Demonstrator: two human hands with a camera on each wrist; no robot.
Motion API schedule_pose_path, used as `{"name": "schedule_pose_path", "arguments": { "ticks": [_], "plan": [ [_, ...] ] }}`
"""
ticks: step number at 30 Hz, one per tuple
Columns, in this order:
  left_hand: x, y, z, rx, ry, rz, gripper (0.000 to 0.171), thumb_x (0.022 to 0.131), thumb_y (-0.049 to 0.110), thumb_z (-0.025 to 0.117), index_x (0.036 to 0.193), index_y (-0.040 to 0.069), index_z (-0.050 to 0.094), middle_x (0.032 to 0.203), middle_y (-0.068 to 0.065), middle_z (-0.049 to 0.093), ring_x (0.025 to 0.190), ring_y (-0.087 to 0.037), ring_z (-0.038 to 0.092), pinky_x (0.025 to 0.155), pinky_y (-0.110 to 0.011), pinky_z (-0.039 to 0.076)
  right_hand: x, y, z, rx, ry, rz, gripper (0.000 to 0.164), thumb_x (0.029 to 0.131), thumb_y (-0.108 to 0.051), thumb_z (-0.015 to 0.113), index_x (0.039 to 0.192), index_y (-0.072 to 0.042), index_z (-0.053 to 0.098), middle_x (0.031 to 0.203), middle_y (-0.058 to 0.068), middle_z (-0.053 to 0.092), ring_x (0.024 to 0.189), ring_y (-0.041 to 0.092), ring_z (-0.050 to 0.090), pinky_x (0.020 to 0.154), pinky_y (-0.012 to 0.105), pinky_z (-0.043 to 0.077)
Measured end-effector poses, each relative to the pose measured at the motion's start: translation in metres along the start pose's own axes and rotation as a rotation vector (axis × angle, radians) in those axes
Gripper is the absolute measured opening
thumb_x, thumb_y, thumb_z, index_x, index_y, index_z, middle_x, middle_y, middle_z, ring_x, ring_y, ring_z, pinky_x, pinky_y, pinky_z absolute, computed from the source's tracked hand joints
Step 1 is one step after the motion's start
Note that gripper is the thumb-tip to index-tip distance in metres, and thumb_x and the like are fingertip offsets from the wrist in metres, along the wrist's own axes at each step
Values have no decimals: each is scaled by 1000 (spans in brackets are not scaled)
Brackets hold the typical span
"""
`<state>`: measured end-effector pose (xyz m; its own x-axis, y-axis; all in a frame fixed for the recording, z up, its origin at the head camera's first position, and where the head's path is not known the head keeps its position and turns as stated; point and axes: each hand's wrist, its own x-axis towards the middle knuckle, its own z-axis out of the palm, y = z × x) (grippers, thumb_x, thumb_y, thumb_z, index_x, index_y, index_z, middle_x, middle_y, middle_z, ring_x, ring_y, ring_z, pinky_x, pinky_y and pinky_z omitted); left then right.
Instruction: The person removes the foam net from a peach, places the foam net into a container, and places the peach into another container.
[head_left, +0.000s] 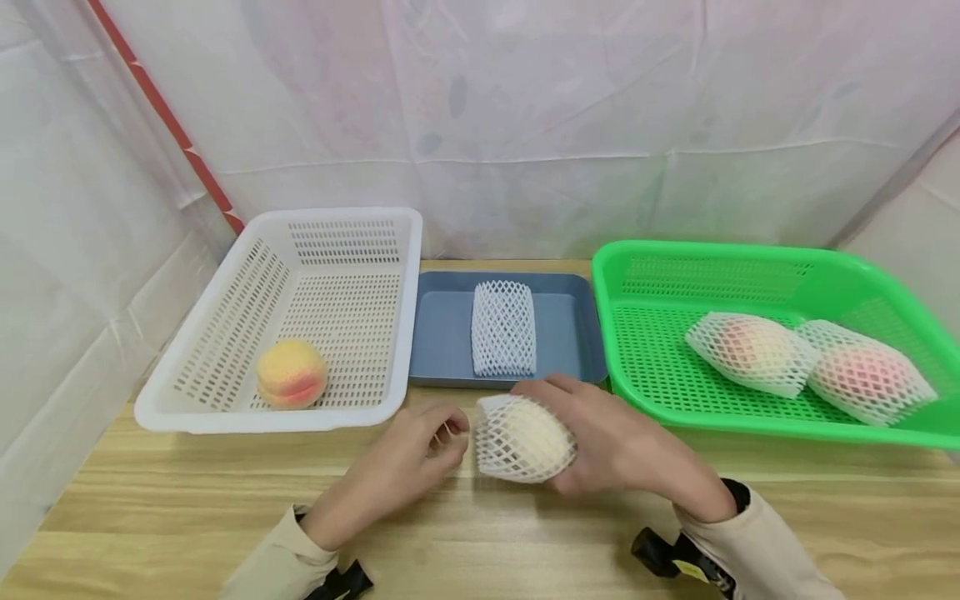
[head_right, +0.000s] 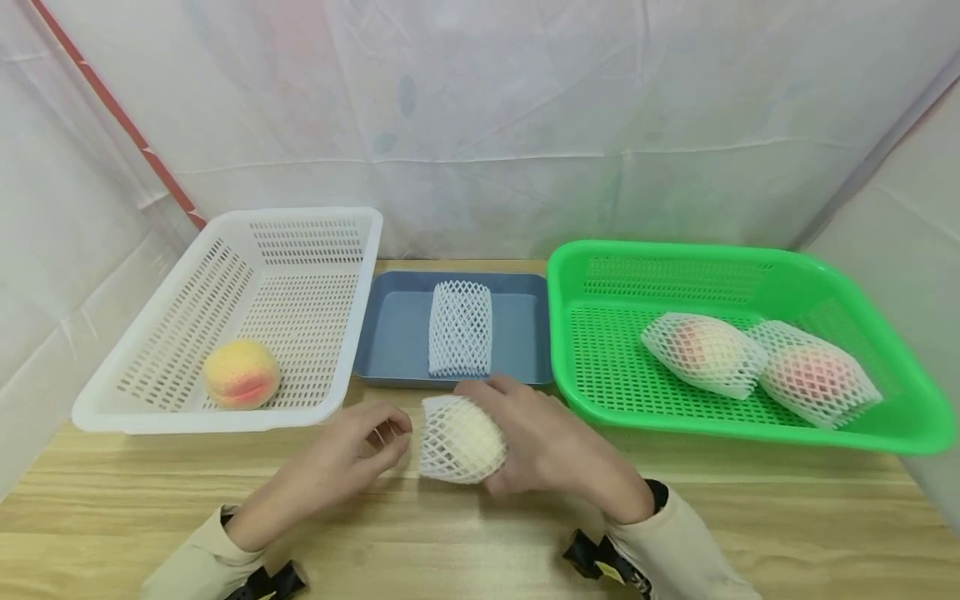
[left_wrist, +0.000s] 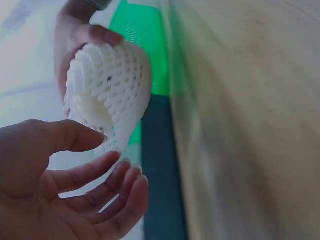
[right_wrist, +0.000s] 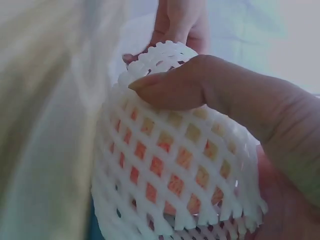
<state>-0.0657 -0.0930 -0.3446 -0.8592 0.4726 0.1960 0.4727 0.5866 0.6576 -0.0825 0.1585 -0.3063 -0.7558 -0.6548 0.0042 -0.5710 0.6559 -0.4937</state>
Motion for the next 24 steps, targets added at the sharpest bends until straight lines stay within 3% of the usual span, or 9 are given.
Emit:
{"name": "schedule_pose_path", "arguments": {
  "ticks": [4, 9, 15, 21, 24],
  "plan": [
    [7, 16, -13, -69, 57, 110, 5, 90, 4, 62, 91, 7, 66, 88, 0, 62, 77, -9, 59, 68, -21, 52, 3, -4, -17, 34, 55, -22, 92, 51, -12, 87, 135, -18, 50, 119, 4, 57, 100, 20, 58, 77, 42, 53],
    [27, 35, -31, -63, 183, 234, 7, 90, 7, 66, 94, 2, 67, 88, -4, 64, 76, -10, 61, 68, -19, 53, 9, -7, -39, 54, 114, -59, 94, 52, -14, 90, 136, -15, 50, 121, 5, 57, 104, 21, 56, 80, 46, 53],
    [49, 46, -43, -74, 211, 198, 12, 90, 8, 66, 99, 0, 68, 91, -5, 66, 75, -10, 63, 67, -19, 53, 14, -6, -58, 73, 180, -149, 92, 56, -18, 91, 137, -15, 48, 124, 2, 57, 106, 20, 56, 79, 40, 52],
    [59, 49, -43, -105, 207, 187, 30, 87, 0, 63, 116, -7, 63, 99, -12, 67, 79, -15, 66, 69, -21, 54, 14, -3, -62, 57, 210, -156, 92, 57, -20, 90, 138, -13, 47, 126, 2, 57, 104, 19, 57, 76, 38, 52],
    [62, 48, -44, -113, 245, 209, 30, 85, 1, 67, 115, -6, 65, 104, -14, 68, 80, -16, 65, 71, -21, 54, 14, -2, -63, 59, 220, -156, 93, 57, -19, 90, 139, -13, 47, 126, 2, 57, 103, 19, 57, 75, 38, 52]
  ]
}}
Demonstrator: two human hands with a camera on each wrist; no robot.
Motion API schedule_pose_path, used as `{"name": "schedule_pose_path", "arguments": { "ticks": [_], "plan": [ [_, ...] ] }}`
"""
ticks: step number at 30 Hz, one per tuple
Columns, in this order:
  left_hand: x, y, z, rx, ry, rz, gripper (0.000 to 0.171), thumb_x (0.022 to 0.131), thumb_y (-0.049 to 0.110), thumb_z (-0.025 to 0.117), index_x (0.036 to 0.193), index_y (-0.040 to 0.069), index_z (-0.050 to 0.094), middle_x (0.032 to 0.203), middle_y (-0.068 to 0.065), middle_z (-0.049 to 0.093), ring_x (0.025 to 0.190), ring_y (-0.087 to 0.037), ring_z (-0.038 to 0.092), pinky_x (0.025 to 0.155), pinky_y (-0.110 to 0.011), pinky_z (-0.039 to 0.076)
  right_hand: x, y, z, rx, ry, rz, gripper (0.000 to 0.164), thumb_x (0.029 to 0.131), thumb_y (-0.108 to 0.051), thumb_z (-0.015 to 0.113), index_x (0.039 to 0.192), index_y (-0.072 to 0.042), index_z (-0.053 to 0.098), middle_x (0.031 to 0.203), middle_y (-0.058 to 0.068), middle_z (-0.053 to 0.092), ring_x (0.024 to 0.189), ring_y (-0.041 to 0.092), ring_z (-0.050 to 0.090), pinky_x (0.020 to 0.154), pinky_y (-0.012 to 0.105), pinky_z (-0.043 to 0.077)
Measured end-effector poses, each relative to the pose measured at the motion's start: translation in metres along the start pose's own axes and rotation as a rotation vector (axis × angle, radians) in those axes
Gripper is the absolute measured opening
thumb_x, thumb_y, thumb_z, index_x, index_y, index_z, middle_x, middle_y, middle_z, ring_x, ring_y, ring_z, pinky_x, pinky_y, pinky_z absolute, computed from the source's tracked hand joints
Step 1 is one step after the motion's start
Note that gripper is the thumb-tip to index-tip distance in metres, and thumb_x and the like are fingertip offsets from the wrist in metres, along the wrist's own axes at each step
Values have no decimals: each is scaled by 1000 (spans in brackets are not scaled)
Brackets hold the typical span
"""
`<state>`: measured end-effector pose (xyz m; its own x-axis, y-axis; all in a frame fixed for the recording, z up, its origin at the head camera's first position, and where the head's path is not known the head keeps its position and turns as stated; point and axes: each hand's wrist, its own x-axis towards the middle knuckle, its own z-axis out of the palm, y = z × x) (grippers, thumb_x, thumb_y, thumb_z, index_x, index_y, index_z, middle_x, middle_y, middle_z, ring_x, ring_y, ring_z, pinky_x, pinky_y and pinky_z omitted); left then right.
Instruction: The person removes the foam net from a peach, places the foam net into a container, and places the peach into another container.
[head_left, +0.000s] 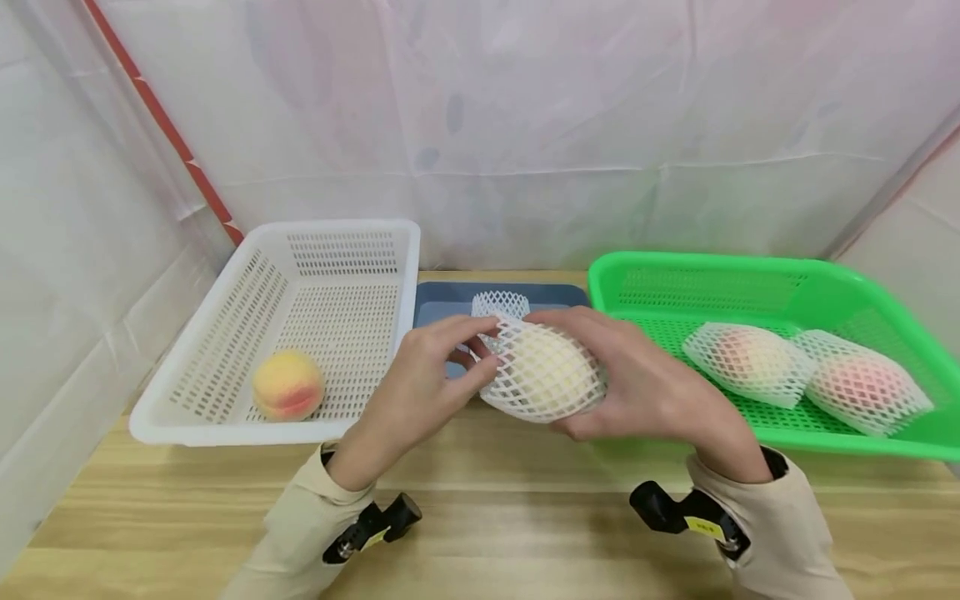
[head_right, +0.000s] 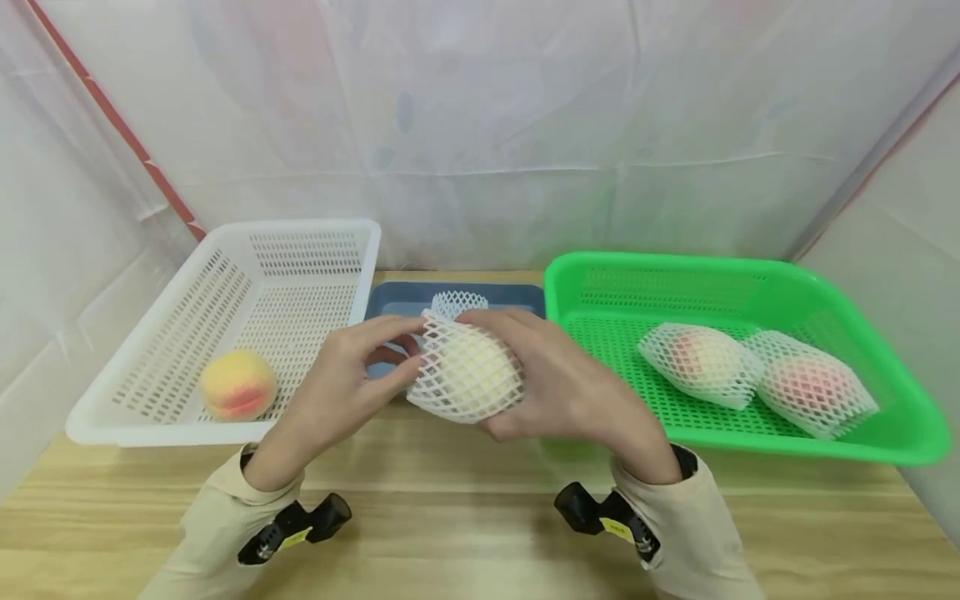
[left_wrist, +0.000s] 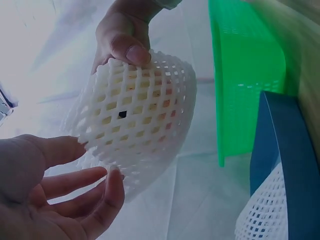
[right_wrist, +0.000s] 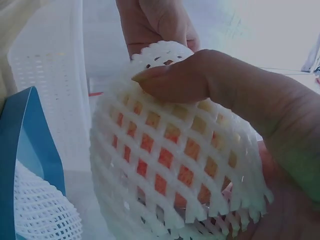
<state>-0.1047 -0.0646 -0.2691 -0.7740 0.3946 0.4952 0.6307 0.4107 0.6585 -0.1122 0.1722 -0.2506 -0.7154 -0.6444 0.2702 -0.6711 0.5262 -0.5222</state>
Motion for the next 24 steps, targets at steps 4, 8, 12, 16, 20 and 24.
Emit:
{"name": "schedule_pose_path", "arguments": {
  "ticks": [4, 8, 12, 16, 20, 24],
  "plan": [
    [1, -1, -2, 23, 57, 44, 25, 84, 2, 70, 109, -3, 69, 107, -12, 68, 80, -15, 65, 72, -22, 54, 1, 1, -1, 9, 14, 3, 93, 58, -19, 90, 139, -13, 46, 126, 2, 57, 102, 19, 57, 75, 38, 52],
    [1, -1, -4, 24, 37, 44, 28, 83, 1, 71, 110, -3, 68, 106, -12, 69, 81, -16, 67, 74, -22, 54, 2, 2, -1, 21, 39, 11, 93, 57, -17, 90, 139, -13, 46, 127, 2, 57, 102, 19, 57, 76, 39, 52],
    [1, 0, -6, 28, -50, -21, 39, 81, -2, 71, 119, -4, 64, 105, -12, 70, 79, -15, 68, 72, -23, 55, 2, 3, 0, 24, 67, 12, 94, 57, -17, 92, 139, -12, 46, 126, 1, 57, 102, 18, 57, 76, 39, 52],
    [1, 0, -9, 5, -149, -111, 45, 80, -3, 68, 124, -5, 59, 103, -12, 70, 78, -14, 67, 71, -24, 55, 3, 3, 1, 1, 80, 21, 96, 56, -21, 94, 139, -12, 47, 127, 2, 58, 104, 19, 57, 78, 40, 52],
    [-1, -2, -12, -66, -213, -183, 45, 86, 3, 64, 129, -4, 55, 110, -13, 69, 87, -14, 67, 76, -24, 54, 4, 3, 3, -20, 84, 34, 97, 54, -24, 95, 138, -13, 48, 127, 3, 59, 106, 21, 57, 80, 42, 50],
    [-1, -5, -15, -212, -250, -268, 43, 96, 11, 56, 136, -5, 48, 118, -17, 65, 85, -18, 67, 75, -32, 55, 5, 4, 4, -19, 102, 42, 94, 55, -28, 95, 136, -14, 50, 125, 2, 59, 104, 20, 57, 80, 41, 50]
  ]
}}
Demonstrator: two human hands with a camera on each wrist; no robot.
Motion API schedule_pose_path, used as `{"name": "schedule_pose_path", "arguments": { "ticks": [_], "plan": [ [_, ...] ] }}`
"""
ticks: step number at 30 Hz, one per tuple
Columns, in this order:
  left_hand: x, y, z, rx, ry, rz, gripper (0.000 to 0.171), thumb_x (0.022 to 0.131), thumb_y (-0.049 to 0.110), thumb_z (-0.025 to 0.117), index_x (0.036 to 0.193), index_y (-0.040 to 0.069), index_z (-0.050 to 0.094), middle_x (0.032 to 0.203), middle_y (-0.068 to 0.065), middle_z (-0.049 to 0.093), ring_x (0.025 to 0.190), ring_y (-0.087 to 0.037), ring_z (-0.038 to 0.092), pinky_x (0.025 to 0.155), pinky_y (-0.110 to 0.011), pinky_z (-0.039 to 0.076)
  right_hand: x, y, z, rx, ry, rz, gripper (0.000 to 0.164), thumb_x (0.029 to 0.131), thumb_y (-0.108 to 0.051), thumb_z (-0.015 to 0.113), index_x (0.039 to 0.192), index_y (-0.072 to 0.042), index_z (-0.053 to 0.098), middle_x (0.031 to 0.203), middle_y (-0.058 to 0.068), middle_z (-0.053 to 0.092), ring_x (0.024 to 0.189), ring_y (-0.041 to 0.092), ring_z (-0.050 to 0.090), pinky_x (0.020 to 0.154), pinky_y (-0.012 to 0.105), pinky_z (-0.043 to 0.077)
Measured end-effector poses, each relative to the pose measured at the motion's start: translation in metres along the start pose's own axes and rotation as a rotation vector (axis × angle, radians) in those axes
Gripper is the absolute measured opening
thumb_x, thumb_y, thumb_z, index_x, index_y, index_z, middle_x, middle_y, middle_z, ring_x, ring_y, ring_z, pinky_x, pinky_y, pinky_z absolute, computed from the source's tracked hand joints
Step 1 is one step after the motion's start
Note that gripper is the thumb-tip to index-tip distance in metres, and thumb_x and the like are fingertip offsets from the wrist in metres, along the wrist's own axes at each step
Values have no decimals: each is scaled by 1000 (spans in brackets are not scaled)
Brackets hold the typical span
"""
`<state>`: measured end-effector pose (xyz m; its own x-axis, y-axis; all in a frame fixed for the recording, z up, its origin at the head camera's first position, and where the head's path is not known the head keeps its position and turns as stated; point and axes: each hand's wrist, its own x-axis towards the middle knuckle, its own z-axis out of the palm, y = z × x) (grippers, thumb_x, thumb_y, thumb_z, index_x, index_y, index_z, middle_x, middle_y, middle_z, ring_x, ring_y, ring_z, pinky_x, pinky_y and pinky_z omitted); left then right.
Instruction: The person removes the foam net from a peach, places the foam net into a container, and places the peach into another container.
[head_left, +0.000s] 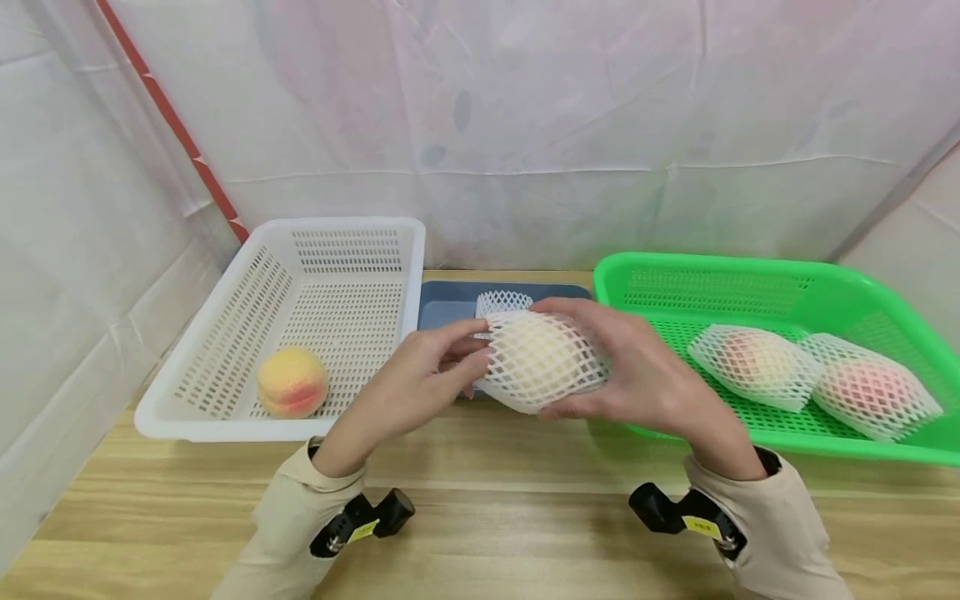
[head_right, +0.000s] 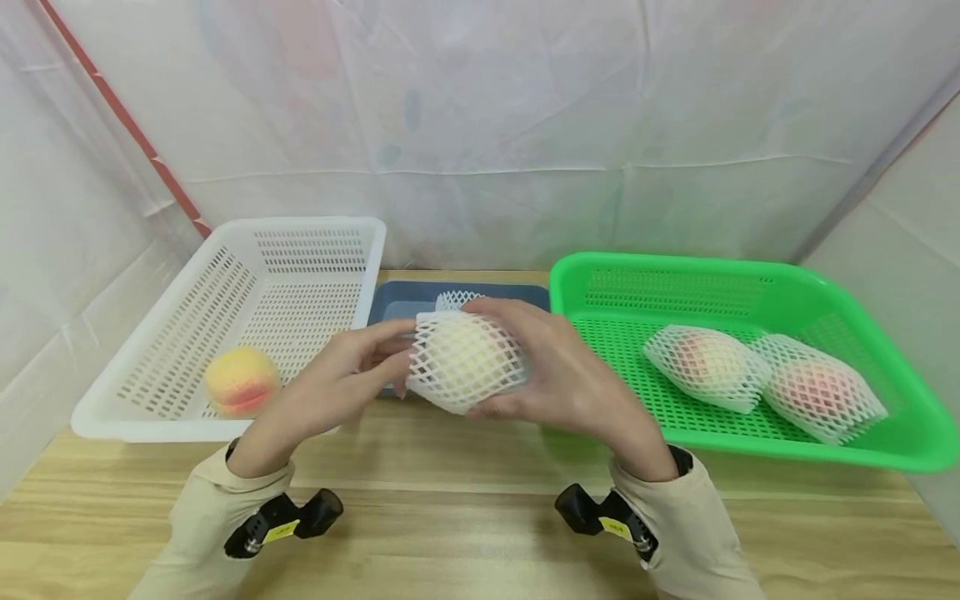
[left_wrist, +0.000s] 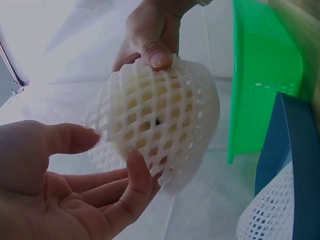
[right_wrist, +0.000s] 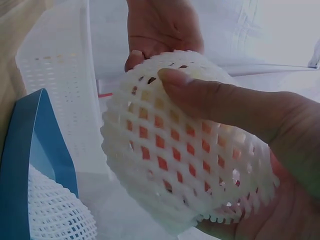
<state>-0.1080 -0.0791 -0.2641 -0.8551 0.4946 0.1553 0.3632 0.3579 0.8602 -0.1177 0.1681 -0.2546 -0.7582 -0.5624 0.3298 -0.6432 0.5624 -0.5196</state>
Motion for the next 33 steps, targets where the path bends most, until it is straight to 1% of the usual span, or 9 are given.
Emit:
{"name": "schedule_pose_path", "arguments": {
  "ticks": [3, 5, 7, 9, 15, 23, 26, 30, 33],
  "plan": [
    [3, -3, 2, -142, -35, -49, 45, 98, 11, 52, 140, -5, 42, 123, -21, 61, 87, -22, 66, 73, -36, 55, 1, 0, 2, 10, 32, -3, 90, 55, -30, 95, 133, -15, 53, 124, 2, 60, 102, 19, 58, 77, 40, 50],
    [6, -5, 4, -238, -44, -80, 48, 97, 7, 52, 142, -4, 38, 130, -24, 55, 95, -26, 66, 75, -37, 56, 1, 0, 4, 15, 66, -19, 89, 54, -30, 95, 132, -14, 55, 124, 2, 61, 103, 19, 58, 78, 40, 51],
    [9, -6, 6, -302, -38, -98, 50, 95, 4, 52, 142, -2, 36, 133, -24, 49, 102, -28, 64, 77, -36, 56, 2, 0, 6, 7, 107, -49, 88, 52, -29, 96, 130, -13, 57, 124, 2, 62, 105, 18, 58, 80, 38, 50],
    [9, -5, 7, -334, -15, -114, 53, 93, 2, 53, 143, 2, 36, 136, -22, 46, 105, -29, 64, 78, -35, 55, 4, -1, 9, -3, 150, -91, 87, 51, -28, 96, 128, -12, 58, 124, 2, 62, 107, 17, 59, 84, 36, 50],
    [9, -1, 3, -338, 26, -107, 61, 91, 5, 59, 145, 7, 31, 144, -18, 37, 110, -30, 59, 83, -34, 53, 9, -1, 12, 17, 260, -209, 86, 49, -23, 96, 126, -8, 61, 125, 5, 63, 113, 20, 58, 95, 26, 43],
    [9, -2, -1, -375, 33, -66, 62, 91, 3, 58, 145, 5, 27, 144, -19, 31, 115, -33, 57, 81, -33, 52, 9, -2, 14, 83, 348, -261, 80, 49, -11, 94, 123, -9, 65, 123, 6, 64, 111, 21, 59, 94, 22, 43],
    [8, -2, -1, -397, 43, -69, 64, 89, 0, 57, 145, 6, 27, 143, -17, 29, 116, -32, 56, 81, -33, 53, 10, -2, 16, 88, 372, -272, 71, 54, -14, 93, 120, -8, 67, 122, 6, 65, 111, 21, 60, 92, 22, 44],
    [8, -1, -2, -404, 54, -87, 69, 85, -6, 57, 145, 8, 26, 143, -15, 28, 113, -33, 57, 80, -33, 53, 9, 0, 18, 84, 377, -271, 58, 66, -25, 89, 118, -9, 69, 121, 6, 66, 111, 20, 61, 91, 22, 44],
    [8, 0, -2, -393, 50, -96, 72, 84, -8, 59, 146, 7, 25, 143, -17, 27, 112, -34, 57, 80, -34, 53, 9, 1, 18, 85, 377, -271, 54, 69, -22, 88, 118, -9, 69, 121, 6, 66, 111, 20, 62, 91, 23, 45]
  ]
}}
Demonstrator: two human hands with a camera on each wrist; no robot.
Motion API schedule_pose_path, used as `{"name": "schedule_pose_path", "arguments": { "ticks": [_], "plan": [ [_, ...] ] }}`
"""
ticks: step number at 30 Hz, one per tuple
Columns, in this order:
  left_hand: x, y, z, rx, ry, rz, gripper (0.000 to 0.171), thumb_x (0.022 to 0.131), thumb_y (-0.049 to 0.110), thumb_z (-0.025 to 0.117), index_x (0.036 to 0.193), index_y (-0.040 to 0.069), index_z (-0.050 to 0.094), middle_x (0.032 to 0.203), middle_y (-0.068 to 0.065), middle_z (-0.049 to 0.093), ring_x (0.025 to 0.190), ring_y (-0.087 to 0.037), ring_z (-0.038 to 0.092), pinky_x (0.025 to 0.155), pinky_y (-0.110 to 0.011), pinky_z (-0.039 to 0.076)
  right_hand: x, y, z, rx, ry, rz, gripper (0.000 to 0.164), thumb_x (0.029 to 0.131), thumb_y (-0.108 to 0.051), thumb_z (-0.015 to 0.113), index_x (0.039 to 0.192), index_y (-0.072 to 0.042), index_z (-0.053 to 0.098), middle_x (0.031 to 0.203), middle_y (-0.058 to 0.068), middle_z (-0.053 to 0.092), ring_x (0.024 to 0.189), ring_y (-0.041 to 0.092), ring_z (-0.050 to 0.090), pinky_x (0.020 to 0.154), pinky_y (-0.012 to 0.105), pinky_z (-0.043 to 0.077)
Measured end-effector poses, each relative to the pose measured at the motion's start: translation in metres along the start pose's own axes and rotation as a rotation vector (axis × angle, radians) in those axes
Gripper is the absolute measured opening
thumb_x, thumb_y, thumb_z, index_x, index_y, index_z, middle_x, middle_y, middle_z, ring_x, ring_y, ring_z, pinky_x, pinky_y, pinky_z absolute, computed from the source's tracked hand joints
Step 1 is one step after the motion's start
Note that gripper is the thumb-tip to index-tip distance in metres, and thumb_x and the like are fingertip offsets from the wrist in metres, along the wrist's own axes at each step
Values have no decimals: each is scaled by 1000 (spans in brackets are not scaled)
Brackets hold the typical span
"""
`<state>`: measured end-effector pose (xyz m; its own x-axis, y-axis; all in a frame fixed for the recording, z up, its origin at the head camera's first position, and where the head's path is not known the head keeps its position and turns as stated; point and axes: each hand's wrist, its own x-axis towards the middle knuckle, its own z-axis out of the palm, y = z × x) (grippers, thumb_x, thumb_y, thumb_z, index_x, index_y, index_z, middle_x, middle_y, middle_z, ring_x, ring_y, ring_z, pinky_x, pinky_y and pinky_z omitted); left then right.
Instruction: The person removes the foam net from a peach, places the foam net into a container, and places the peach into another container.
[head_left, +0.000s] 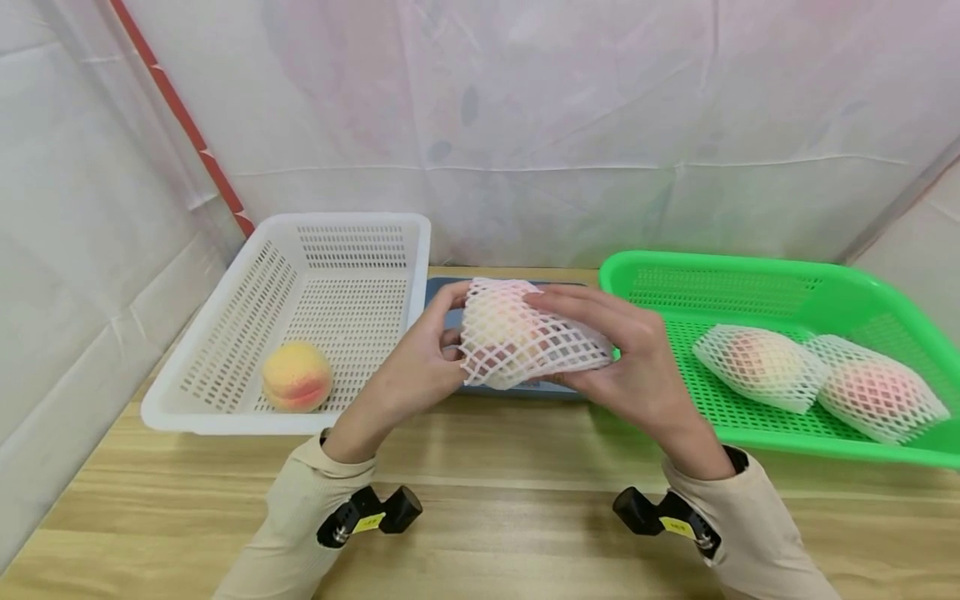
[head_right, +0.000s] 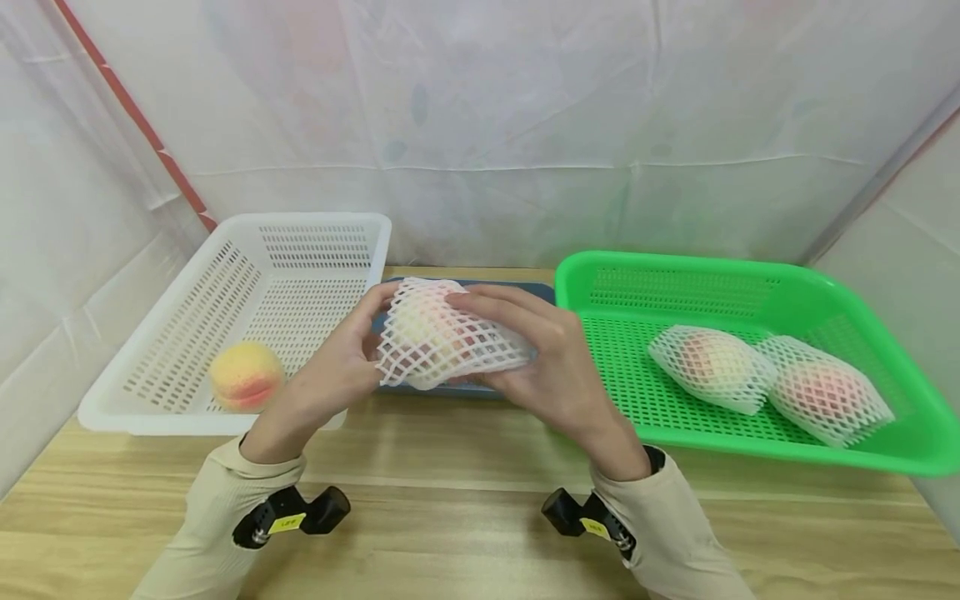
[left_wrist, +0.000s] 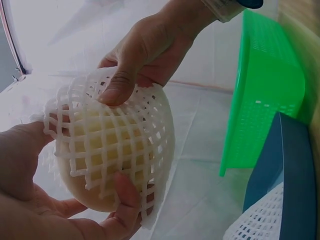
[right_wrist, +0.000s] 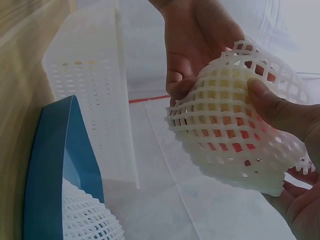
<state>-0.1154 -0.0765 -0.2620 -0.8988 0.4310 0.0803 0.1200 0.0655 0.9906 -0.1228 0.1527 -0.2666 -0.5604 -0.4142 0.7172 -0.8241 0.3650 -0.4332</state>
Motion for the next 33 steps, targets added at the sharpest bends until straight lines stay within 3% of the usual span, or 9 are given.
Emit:
{"name": "schedule_pose_path", "arguments": {
  "ticks": [7, 15, 21, 28, 33],
  "plan": [
    [-1, 1, -1, 4, 17, -32, 76, 79, -12, 57, 146, 8, 28, 140, -19, 31, 110, -33, 58, 78, -33, 53, -1, -1, -1, 18, 1, 10, 52, 67, -10, 87, 116, -11, 71, 118, 5, 68, 106, 19, 65, 87, 20, 47],
    [-1, 2, -3, 16, 38, -4, 73, 80, -9, 64, 145, 7, 32, 140, -18, 35, 112, -33, 59, 80, -34, 53, 0, -2, -4, 113, 31, 20, 49, 65, 12, 81, 109, -7, 73, 110, 7, 71, 100, 15, 67, 77, 19, 50],
    [1, 3, -3, 24, 82, 2, 70, 79, -9, 66, 141, 9, 38, 136, -14, 39, 107, -30, 62, 78, -34, 54, -1, -3, -7, 130, 69, 29, 36, 70, 11, 76, 102, -5, 74, 101, 8, 72, 88, 11, 67, 66, 17, 47],
    [0, 5, -7, 22, 100, -8, 67, 79, -9, 61, 139, 12, 41, 135, -12, 40, 102, -31, 63, 75, -35, 55, -3, -3, -10, 107, 115, 78, 36, 69, 19, 72, 95, -5, 75, 92, 3, 73, 59, 6, 49, 52, 18, 39],
    [0, 6, -11, 31, 119, 9, 65, 78, 0, 71, 136, 14, 45, 133, -10, 42, 95, -30, 65, 76, -36, 56, -2, -1, -14, 83, 141, 89, 36, 67, 21, 74, 94, -3, 75, 92, 6, 72, 69, 7, 60, 58, 16, 44]
  ]
}}
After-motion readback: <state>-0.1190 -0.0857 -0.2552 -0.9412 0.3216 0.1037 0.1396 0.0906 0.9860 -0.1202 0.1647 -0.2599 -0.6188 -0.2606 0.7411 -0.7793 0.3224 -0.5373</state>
